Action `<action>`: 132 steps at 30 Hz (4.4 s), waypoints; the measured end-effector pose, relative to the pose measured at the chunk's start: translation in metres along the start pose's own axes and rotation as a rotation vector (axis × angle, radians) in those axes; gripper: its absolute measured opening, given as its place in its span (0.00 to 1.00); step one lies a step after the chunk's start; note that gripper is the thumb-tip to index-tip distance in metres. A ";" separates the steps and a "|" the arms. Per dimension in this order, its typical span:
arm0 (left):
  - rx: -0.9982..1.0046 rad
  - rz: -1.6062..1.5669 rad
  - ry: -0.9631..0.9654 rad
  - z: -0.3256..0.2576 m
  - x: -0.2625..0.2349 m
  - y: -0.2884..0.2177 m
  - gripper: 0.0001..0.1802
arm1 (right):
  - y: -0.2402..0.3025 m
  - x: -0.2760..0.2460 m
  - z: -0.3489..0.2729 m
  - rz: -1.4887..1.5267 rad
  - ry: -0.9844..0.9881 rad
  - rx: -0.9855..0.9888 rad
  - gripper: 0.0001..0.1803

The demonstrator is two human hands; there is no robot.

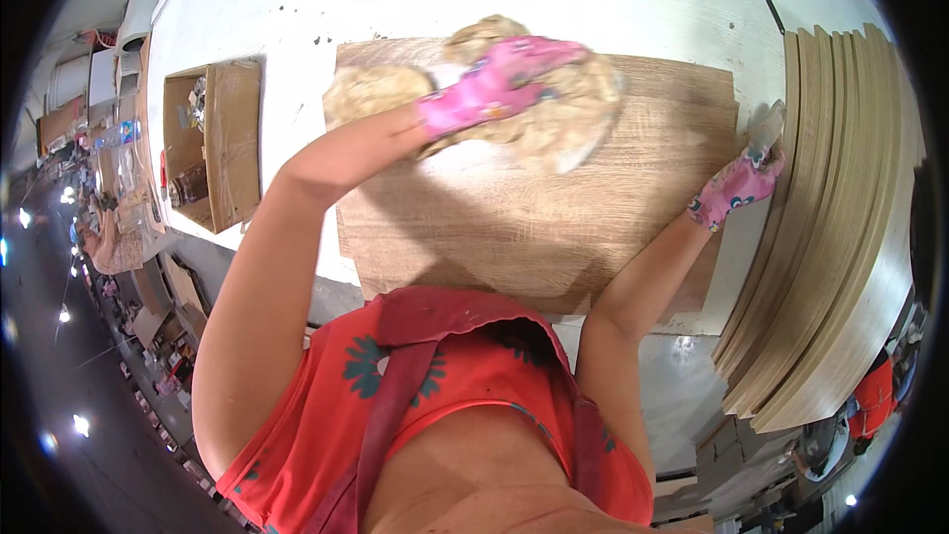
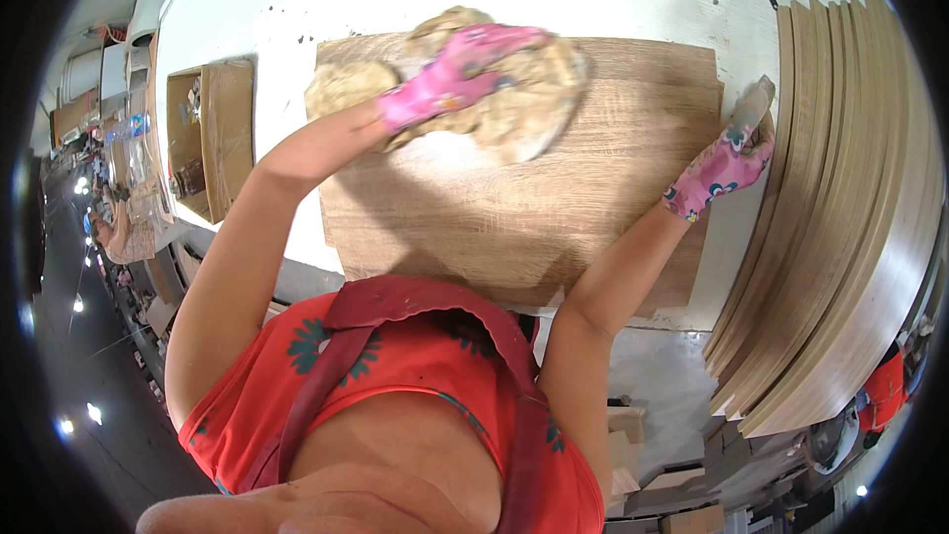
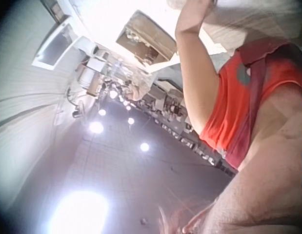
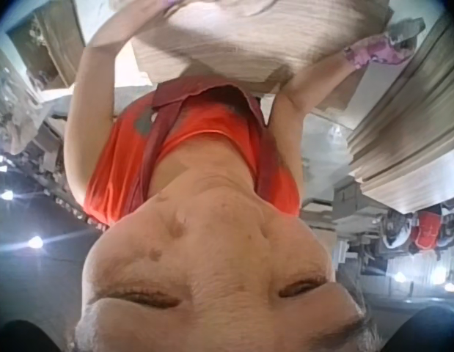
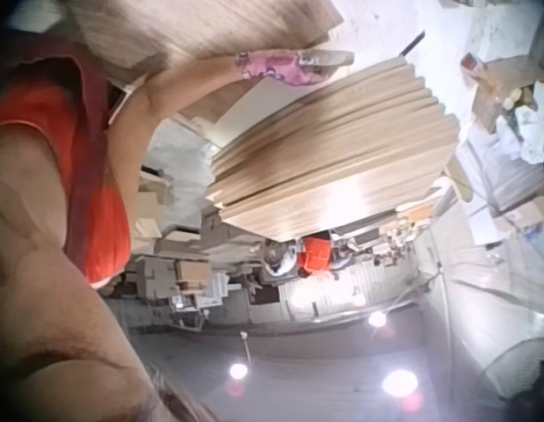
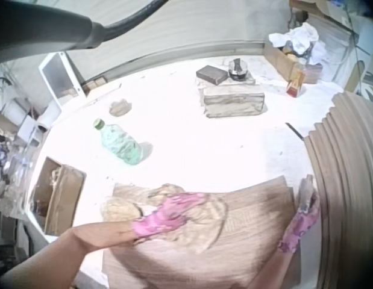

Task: The person wipes a wood panel with a cloth and a block while standing at a workbench, then moves the panel to a stack and repeats the process with another panel.

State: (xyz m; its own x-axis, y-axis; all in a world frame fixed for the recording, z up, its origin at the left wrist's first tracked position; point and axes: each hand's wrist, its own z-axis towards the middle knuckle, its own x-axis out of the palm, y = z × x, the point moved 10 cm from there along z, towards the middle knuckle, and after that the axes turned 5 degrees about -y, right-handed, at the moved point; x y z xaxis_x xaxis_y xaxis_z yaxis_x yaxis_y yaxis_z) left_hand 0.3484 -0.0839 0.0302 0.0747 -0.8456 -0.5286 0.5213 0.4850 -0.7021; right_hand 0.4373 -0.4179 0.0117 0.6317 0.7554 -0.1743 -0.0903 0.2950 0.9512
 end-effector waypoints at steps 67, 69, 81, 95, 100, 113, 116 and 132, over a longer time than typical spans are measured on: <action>-0.218 0.334 -0.055 0.089 0.087 -0.010 0.28 | 0.023 0.015 -0.004 -0.925 0.400 -0.130 0.36; -0.208 0.311 -0.071 0.087 0.084 -0.010 0.28 | 0.016 -0.002 -0.013 -0.931 0.475 -0.055 0.36; -0.224 0.322 -0.074 0.086 0.085 -0.012 0.26 | -0.009 -0.212 -0.071 -1.038 0.306 -0.026 0.29; -0.122 0.195 -0.145 0.083 0.082 -0.020 0.25 | 0.060 -0.246 -0.145 -0.379 0.293 -0.273 0.29; 0.205 -0.154 0.494 0.050 0.150 -0.105 0.31 | 0.039 -0.116 -0.216 -0.376 0.910 -0.173 0.37; 0.513 -0.131 0.615 0.025 0.352 -0.242 0.22 | 0.052 -0.109 -0.218 -0.314 0.883 -0.382 0.36; 0.454 -0.195 0.550 0.039 0.332 -0.233 0.22 | 0.049 -0.109 -0.214 -0.327 0.900 -0.324 0.35; -0.178 0.039 0.032 0.185 0.178 0.016 0.18 | 0.036 -0.109 -0.220 -0.330 0.951 -0.228 0.39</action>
State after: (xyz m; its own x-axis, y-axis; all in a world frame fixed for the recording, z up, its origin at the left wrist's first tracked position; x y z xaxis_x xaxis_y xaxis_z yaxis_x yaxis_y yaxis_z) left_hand 0.5272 -0.2679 0.0135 0.0633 -0.8191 -0.5701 0.3597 0.5516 -0.7526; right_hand 0.1959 -0.3609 0.0084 -0.2099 0.7378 -0.6415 -0.2295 0.6006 0.7659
